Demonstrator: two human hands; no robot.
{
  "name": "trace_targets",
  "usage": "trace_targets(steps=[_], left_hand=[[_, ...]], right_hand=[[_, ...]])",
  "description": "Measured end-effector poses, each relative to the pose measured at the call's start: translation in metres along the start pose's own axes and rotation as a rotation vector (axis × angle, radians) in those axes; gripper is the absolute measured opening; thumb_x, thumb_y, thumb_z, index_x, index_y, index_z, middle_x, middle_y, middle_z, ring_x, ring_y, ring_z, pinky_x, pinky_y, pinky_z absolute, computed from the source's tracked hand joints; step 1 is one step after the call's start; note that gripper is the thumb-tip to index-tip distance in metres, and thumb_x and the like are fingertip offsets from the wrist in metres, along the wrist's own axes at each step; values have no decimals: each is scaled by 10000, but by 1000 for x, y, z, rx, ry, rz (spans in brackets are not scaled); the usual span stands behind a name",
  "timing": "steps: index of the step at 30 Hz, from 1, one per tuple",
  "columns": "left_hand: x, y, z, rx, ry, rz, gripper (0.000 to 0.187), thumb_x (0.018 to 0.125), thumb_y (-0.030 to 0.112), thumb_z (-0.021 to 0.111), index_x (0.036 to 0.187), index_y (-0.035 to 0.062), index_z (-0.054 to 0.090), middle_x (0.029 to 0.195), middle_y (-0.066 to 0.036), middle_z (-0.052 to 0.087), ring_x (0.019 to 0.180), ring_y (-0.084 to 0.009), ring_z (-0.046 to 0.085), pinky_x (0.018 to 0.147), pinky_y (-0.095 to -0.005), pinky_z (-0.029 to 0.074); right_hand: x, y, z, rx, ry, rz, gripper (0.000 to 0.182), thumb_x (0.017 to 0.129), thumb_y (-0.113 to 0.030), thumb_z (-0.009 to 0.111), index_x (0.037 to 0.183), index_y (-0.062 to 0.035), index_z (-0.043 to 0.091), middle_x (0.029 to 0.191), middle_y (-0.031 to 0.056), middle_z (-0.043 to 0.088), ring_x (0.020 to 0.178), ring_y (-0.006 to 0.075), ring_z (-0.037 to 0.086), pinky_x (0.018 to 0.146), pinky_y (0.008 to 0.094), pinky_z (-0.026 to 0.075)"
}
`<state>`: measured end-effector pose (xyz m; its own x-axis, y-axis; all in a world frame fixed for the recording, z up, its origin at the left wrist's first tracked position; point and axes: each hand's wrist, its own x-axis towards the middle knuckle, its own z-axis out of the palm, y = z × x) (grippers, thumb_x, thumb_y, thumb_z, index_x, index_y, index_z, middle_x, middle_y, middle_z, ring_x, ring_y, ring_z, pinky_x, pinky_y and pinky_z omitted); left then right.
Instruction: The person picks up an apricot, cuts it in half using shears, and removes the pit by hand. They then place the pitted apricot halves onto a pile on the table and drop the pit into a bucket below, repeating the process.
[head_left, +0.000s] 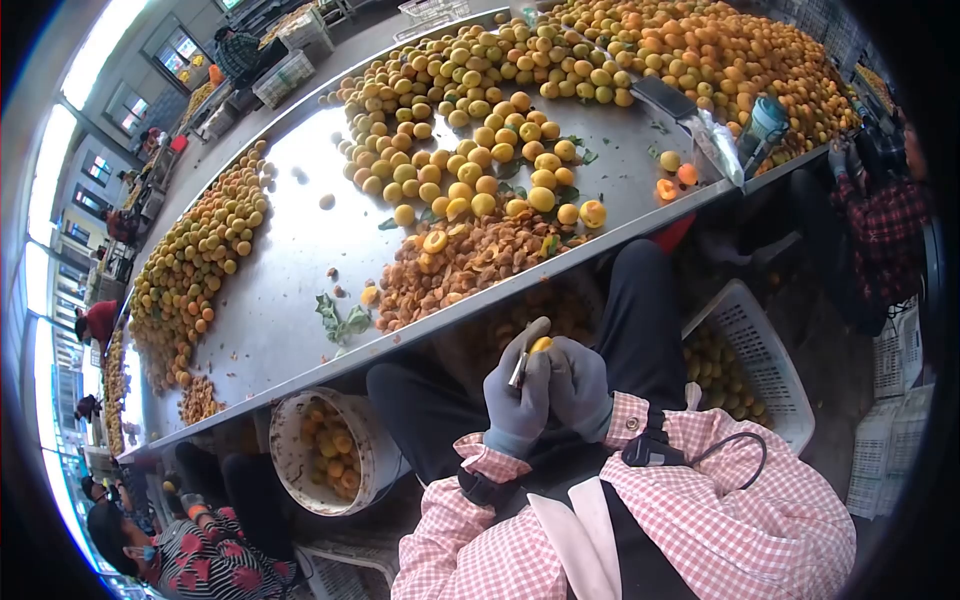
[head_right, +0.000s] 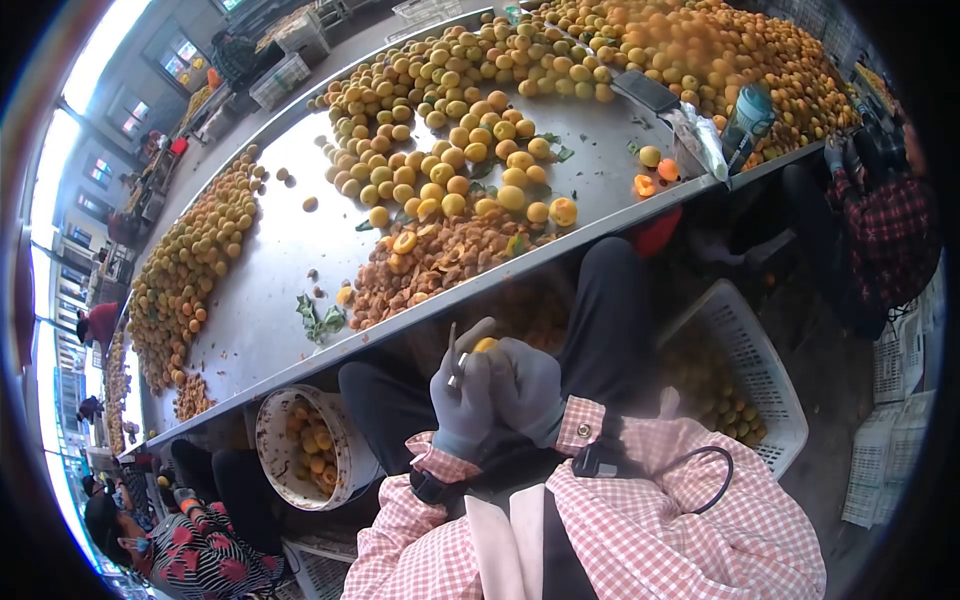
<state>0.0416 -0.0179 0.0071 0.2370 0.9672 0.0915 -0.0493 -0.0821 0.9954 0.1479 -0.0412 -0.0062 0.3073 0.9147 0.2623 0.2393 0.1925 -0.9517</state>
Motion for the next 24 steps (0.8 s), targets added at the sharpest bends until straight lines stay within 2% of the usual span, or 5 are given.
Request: trace_targets(steps=[5,13,18,21,24], left_hand=[[1,1,1,-323,-8,-193,374,972,226,530,1257,-12,575,1017,-60,666,875,-108,609,779,-218,479],[2,5,4,-760,-32,-452,456,978,293,537,1306,-21,492,994,-59,617,748,-104,605,656,-199,491],[0,5,-5,-945,-146,-560,480,989,334,511,1376,59,437,985,-21,596,646,-50,528,530,-164,414],[2,-3,-12,-946,-240,-538,503,982,386,513,1370,73,451,862,15,585,560,-32,458,472,-169,359],[7,8,-17,-657,-163,-609,538,977,448,494,1362,74,465,710,47,533,487,-30,415,434,-179,334]], right_hand=[[20,-1,-8,-140,-24,-438,205,908,-215,564,784,-54,593,706,145,587,594,344,598,514,403,466],[37,22,-13,-193,-94,-585,174,863,-199,590,769,-53,580,693,133,579,559,333,577,495,412,455],[44,25,-20,-220,-222,-613,163,849,-179,591,760,-44,575,693,142,574,572,349,576,496,423,451],[42,28,-15,-196,-251,-594,200,891,-197,567,797,-23,590,713,133,574,598,303,592,532,392,462],[17,46,-5,236,-231,-12,362,993,-348,476,946,-14,605,789,56,595,702,132,579,643,295,482]])
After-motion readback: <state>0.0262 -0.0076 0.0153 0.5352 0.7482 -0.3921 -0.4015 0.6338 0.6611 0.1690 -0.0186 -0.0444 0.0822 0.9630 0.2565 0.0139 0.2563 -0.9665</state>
